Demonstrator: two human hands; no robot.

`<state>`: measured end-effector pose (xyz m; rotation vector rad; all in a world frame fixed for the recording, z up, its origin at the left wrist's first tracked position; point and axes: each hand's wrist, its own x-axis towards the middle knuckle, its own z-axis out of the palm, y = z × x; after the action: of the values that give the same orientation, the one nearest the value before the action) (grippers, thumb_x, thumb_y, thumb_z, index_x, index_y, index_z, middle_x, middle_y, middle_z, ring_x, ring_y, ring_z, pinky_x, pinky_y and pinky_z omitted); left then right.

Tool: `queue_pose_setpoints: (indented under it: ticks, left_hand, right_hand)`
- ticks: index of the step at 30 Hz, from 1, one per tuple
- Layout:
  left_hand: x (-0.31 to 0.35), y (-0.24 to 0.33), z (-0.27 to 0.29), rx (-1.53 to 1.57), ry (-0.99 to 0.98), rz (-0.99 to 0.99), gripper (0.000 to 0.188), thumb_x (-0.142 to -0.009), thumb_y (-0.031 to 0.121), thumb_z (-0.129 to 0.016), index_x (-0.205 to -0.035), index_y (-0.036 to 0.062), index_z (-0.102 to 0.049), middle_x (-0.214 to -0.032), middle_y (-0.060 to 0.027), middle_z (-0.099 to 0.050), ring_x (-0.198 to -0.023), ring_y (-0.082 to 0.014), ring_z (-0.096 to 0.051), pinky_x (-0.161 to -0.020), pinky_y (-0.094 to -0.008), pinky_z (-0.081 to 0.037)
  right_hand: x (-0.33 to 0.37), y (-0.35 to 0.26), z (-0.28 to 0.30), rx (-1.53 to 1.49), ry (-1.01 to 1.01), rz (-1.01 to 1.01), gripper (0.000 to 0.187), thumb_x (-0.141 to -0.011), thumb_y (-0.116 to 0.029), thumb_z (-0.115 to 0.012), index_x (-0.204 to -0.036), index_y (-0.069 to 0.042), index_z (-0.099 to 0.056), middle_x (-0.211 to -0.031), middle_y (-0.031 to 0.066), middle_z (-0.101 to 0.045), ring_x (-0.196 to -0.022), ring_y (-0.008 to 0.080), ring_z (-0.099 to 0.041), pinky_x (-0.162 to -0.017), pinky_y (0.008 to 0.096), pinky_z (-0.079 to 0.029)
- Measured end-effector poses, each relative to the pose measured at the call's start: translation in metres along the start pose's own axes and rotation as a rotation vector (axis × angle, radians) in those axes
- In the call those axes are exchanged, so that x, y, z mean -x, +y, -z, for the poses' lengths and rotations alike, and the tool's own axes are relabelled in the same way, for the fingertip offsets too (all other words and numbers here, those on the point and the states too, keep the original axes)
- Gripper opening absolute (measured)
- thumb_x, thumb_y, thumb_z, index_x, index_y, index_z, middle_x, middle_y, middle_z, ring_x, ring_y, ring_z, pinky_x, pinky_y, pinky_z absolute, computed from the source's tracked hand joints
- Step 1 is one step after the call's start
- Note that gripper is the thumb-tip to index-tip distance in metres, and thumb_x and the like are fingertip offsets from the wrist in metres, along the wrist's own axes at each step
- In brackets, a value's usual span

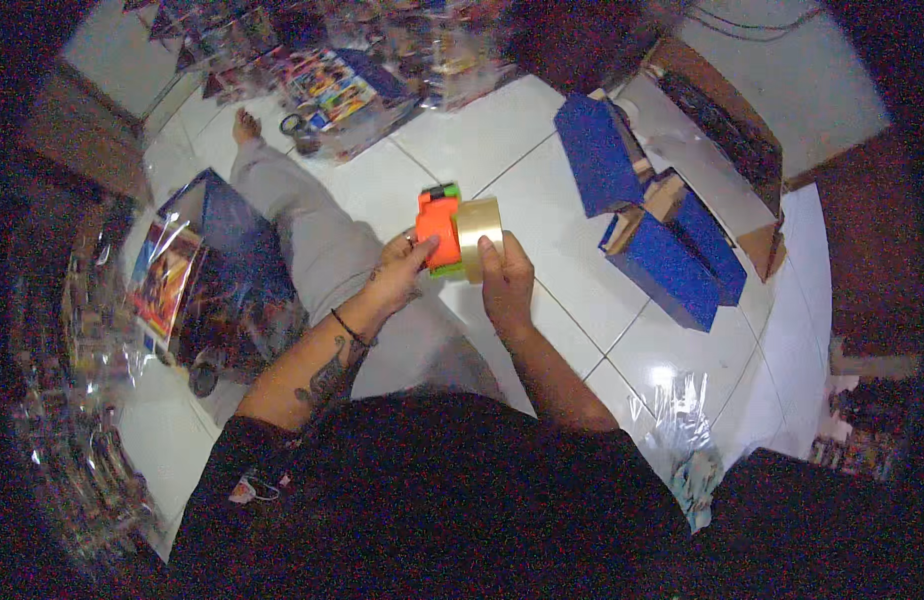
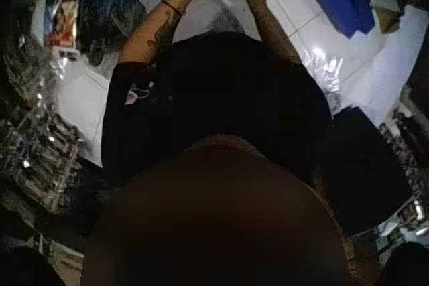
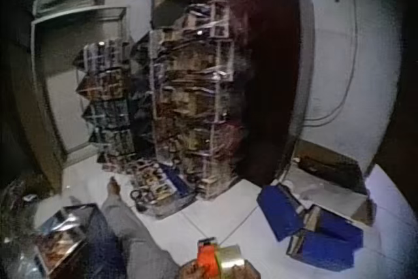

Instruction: The person sits on the floor and wraps several toy boxes in clear plastic film using a handheld tape dispenser. They pull the film taut, apply tape to secure the wrap, and rotate the boxes to cover all sides. The wrapped items are set aside on the floor.

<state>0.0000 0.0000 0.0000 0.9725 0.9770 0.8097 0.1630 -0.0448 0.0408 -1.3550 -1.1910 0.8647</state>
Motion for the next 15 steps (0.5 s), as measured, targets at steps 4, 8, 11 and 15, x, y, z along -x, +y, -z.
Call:
queue_pose_setpoints:
  ticks: [4, 8, 11, 15]
  left_hand:
    - [0.034, 0.019, 0.006, 0.315, 0.024, -0.184, 0.031, -0.096, 0.020, -0.052, -0.120, 0.0005, -0.053, -0.110, -0.0045, -0.062, -0.098, -0.0098, -0.057, -0.091, -0.0273, -0.043]
    - [0.071, 0.030, 0.010, 0.382, 0.052, -0.276, 0.031, -0.098, 0.020, -0.049, -0.122, 0.0007, -0.052, -0.112, -0.0051, -0.061, -0.099, -0.0101, -0.056, -0.091, -0.0277, -0.043]
    - [0.086, 0.032, 0.011, 0.120, 0.094, -0.322, 0.031, -0.099, 0.020, -0.047, -0.123, 0.0006, -0.050, -0.110, -0.0046, -0.060, -0.097, -0.0097, -0.055, -0.087, -0.0274, -0.043]
    - [0.100, 0.041, 0.002, -0.136, 0.194, -0.438, 0.033, -0.100, 0.025, -0.043, -0.121, 0.0011, -0.049, -0.105, -0.0043, -0.060, -0.097, -0.0108, -0.054, -0.086, -0.0281, -0.043]
  right_hand:
    - [0.001, -0.004, -0.003, 0.090, -0.101, -0.034, 0.029, -0.096, -0.027, -0.047, -0.098, 0.000, -0.057, -0.080, 0.0061, -0.057, -0.074, 0.0127, -0.052, -0.067, 0.0295, -0.044]
    - [0.016, -0.021, -0.028, -0.300, 0.024, -0.009, 0.031, -0.097, -0.028, -0.047, -0.100, 0.001, -0.057, -0.088, 0.0050, -0.057, -0.080, 0.0111, -0.051, -0.071, 0.0280, -0.042]
    - [0.019, -0.040, -0.032, -0.279, 0.000, 0.144, 0.040, -0.097, -0.037, -0.047, -0.102, 0.002, -0.055, -0.091, 0.0058, -0.056, -0.083, 0.0118, -0.050, -0.075, 0.0276, -0.041]
    - [0.025, -0.056, -0.051, -0.165, -0.031, 0.284, 0.052, -0.095, -0.049, -0.046, -0.100, 0.002, -0.055, -0.089, 0.0063, -0.056, -0.082, 0.0132, -0.051, -0.072, 0.0289, -0.042]
